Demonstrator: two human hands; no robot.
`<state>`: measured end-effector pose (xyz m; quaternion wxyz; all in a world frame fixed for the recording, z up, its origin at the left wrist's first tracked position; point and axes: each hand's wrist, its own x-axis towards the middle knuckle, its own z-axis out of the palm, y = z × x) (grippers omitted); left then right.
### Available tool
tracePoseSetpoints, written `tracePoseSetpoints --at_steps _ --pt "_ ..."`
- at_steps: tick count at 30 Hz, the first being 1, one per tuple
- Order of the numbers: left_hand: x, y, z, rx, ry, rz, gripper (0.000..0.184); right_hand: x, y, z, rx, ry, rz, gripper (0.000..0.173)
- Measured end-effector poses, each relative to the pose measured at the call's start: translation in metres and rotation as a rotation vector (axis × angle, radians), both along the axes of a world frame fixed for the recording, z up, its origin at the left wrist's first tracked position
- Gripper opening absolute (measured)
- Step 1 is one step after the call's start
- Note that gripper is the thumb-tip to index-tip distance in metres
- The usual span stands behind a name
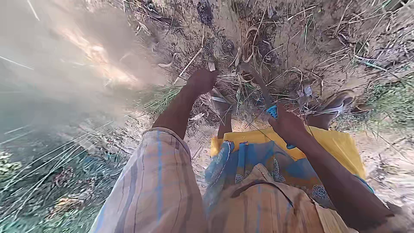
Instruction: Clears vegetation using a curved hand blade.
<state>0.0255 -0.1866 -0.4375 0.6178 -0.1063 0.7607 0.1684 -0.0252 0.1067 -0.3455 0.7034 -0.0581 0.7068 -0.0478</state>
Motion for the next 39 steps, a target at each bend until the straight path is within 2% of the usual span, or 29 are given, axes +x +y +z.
tracePoseSetpoints --at_steps 6,10,12,13,15,17,19,20,22,25,27,28,30,32,35,37,39 --pt "0.023 -0.027 -0.010 0.027 0.040 0.071 0.031 -0.007 -0.036 0.005 0.022 0.008 0.175 0.042" --pt "0.026 -0.015 -0.015 0.056 0.074 0.090 0.030 0.005 -0.045 -0.024 0.073 -0.048 0.151 0.040" --pt "0.027 -0.012 -0.014 0.049 0.071 0.117 0.031 0.007 -0.028 -0.016 0.069 -0.103 0.092 0.046" --pt "0.027 -0.011 -0.011 0.026 0.063 0.142 0.031 0.002 -0.010 0.011 0.090 -0.155 0.064 0.045" --pt "0.016 -0.033 -0.008 -0.051 0.084 0.170 0.031 -0.014 0.039 0.090 0.188 -0.287 0.015 0.042" --pt "0.015 -0.041 -0.007 -0.086 0.059 0.129 0.032 -0.017 0.097 0.164 0.458 -0.417 -0.071 0.046" --pt "0.033 -0.007 0.005 -0.053 -0.002 0.134 0.035 0.020 0.199 0.232 0.563 -0.089 -0.177 0.041" --pt "0.043 0.006 0.011 -0.055 -0.027 0.126 0.034 0.027 0.234 0.241 0.562 0.038 -0.230 0.041" --pt "0.072 0.030 0.013 -0.101 -0.049 0.150 0.034 0.010 0.264 0.214 0.493 0.166 -0.269 0.045" --pt "0.176 0.080 0.020 -0.095 -0.237 0.265 0.038 -0.011 0.264 0.164 0.273 0.360 -0.154 0.046" --pt "0.239 0.085 0.025 -0.102 -0.348 0.502 0.048 -0.009 0.244 0.117 0.166 0.409 -0.120 0.045" --pt "0.249 0.084 0.024 -0.111 -0.367 0.648 0.051 -0.008 0.231 0.094 0.120 0.411 -0.120 0.044" --pt "0.226 0.080 0.028 -0.122 -0.380 0.931 0.059 -0.002 0.203 0.051 0.007 0.418 -0.125 0.044" --pt "0.194 0.075 0.028 -0.162 -0.355 1.117 0.067 0.007 0.171 0.019 -0.045 0.390 -0.136 0.042" --pt "0.155 0.067 0.009 -0.230 -0.200 1.053 0.061 0.021 0.127 -0.011 0.034 0.333 -0.078 0.042" --pt "0.137 0.067 0.005 -0.261 -0.256 0.971 0.059 0.033 0.118 -0.018 0.131 0.207 -0.006 0.044" --pt "0.133 0.072 0.019 -0.226 -0.361 0.898 0.061 0.041 0.125 -0.007 0.184 0.056 0.101 0.047"
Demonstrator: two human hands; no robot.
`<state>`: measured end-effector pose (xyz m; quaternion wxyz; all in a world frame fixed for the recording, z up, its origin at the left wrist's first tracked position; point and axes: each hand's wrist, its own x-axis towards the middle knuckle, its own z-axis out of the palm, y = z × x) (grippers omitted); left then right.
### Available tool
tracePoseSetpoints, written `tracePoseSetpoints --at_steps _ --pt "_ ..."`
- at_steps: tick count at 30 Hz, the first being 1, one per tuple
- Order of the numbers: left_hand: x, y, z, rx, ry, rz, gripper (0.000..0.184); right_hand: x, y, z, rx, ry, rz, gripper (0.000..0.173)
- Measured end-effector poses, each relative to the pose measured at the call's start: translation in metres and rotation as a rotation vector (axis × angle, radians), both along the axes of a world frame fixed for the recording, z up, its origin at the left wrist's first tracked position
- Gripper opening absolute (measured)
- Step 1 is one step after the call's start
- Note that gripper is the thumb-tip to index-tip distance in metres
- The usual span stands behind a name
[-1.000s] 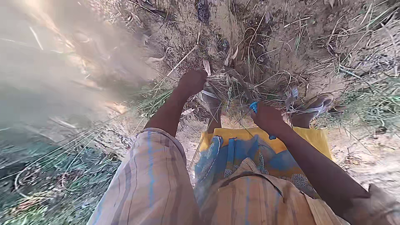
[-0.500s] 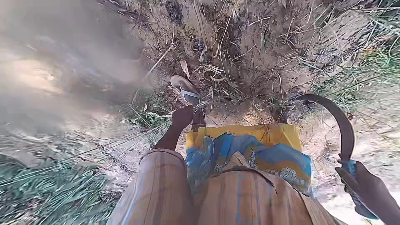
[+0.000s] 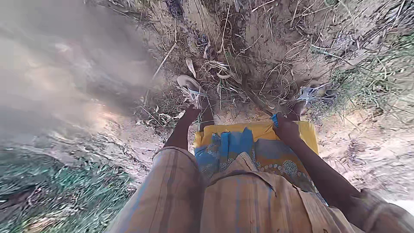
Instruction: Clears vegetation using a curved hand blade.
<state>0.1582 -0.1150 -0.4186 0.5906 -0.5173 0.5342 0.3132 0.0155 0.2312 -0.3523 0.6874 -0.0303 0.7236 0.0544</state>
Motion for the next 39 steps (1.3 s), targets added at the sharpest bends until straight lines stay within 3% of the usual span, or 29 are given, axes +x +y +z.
tracePoseSetpoints --at_steps 4,7,10,12,13,14,16,19,23,26,30,33,36,39 --pt "0.020 0.010 0.048 0.103 -0.064 -0.111 0.060 -0.021 0.031 0.054 -0.071 -0.197 0.091 0.053" --pt "0.044 0.024 0.082 0.117 -0.003 -0.180 0.058 -0.062 0.061 0.083 -0.144 -0.179 0.095 0.050" --pt "0.042 0.071 0.156 0.093 0.094 -0.259 0.048 -0.113 0.089 0.092 -0.263 -0.108 0.134 0.051" --pt "0.004 0.108 0.214 0.077 -0.088 -0.168 0.048 -0.144 0.101 0.092 -0.325 -0.081 0.201 0.050" --pt "0.001 0.135 0.230 -0.131 -0.033 -0.070 0.044 -0.155 0.106 0.094 -0.330 -0.077 0.238 0.050" --pt "0.009 0.160 0.229 -0.374 0.151 -0.018 0.040 -0.166 0.109 0.097 -0.321 -0.074 0.279 0.052" --pt "0.000 0.174 0.239 -0.382 0.457 -0.054 0.047 -0.179 0.113 0.105 -0.275 -0.087 0.360 0.052" --pt "-0.046 0.191 0.264 -0.290 0.637 0.012 0.047 -0.163 0.134 0.121 -0.216 -0.118 0.382 0.049" --pt "-0.057 0.233 0.237 -0.029 0.632 0.355 0.044 -0.138 0.150 0.121 -0.256 -0.096 0.346 0.047" --pt "-0.030 0.269 0.187 0.182 0.463 0.306 0.045 -0.122 0.123 0.096 -0.354 -0.077 0.384 0.049" --pt "0.016 0.309 0.124 0.221 0.378 0.251 0.049 -0.090 0.006 0.038 -0.499 -0.098 0.555 0.051" --pt "0.046 0.335 0.115 0.107 0.318 0.263 0.049 -0.029 -0.105 -0.004 -0.717 -0.103 0.670 0.047" --pt "0.067 0.358 0.100 0.078 0.338 0.289 0.048 0.042 -0.215 -0.044 -0.782 -0.015 0.817 0.051" --pt "0.070 0.380 0.111 0.279 0.430 0.341 0.051 0.094 -0.240 -0.078 -0.609 0.137 0.874 0.053"
